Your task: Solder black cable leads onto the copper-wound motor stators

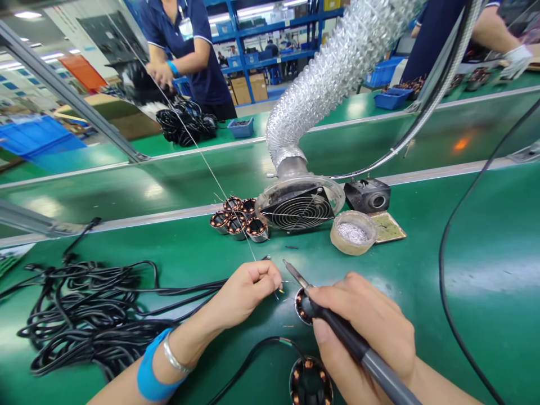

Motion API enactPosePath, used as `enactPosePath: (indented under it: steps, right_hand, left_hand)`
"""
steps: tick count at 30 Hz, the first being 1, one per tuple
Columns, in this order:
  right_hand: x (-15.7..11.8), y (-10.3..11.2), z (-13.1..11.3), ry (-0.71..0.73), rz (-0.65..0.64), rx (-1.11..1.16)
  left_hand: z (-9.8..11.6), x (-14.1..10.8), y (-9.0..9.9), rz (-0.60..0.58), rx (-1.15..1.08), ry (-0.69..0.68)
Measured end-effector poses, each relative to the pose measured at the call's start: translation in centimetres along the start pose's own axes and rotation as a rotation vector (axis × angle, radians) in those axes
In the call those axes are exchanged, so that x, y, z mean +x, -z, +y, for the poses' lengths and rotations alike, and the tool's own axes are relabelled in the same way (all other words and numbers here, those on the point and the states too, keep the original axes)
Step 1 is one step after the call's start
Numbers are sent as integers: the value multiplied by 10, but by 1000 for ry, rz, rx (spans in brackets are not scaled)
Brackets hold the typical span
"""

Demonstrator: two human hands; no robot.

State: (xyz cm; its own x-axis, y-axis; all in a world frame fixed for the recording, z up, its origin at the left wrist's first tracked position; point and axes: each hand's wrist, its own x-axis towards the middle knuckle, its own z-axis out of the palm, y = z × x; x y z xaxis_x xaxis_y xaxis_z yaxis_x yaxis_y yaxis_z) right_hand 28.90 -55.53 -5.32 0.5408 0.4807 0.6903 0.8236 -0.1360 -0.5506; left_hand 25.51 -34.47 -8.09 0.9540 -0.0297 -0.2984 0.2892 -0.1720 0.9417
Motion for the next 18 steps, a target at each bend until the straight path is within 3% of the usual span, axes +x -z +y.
enactPosePath:
  steps: [5, 8, 13, 18]
  right_hand:
    - [-9, -9, 14, -13, 32, -51]
    - [-11, -21, 23, -29, -36, -26]
    - [-3, -37, 26, 92, -133, 78]
    - [-4, -34, 25, 79, -112, 58]
  left_hand:
    - [5, -3, 0, -35, -10, 6]
    - [5, -7, 1, -140, -41, 23]
    - [2, -13, 6, -265, -27, -2]
    - [8, -18, 7, -198, 196, -91]
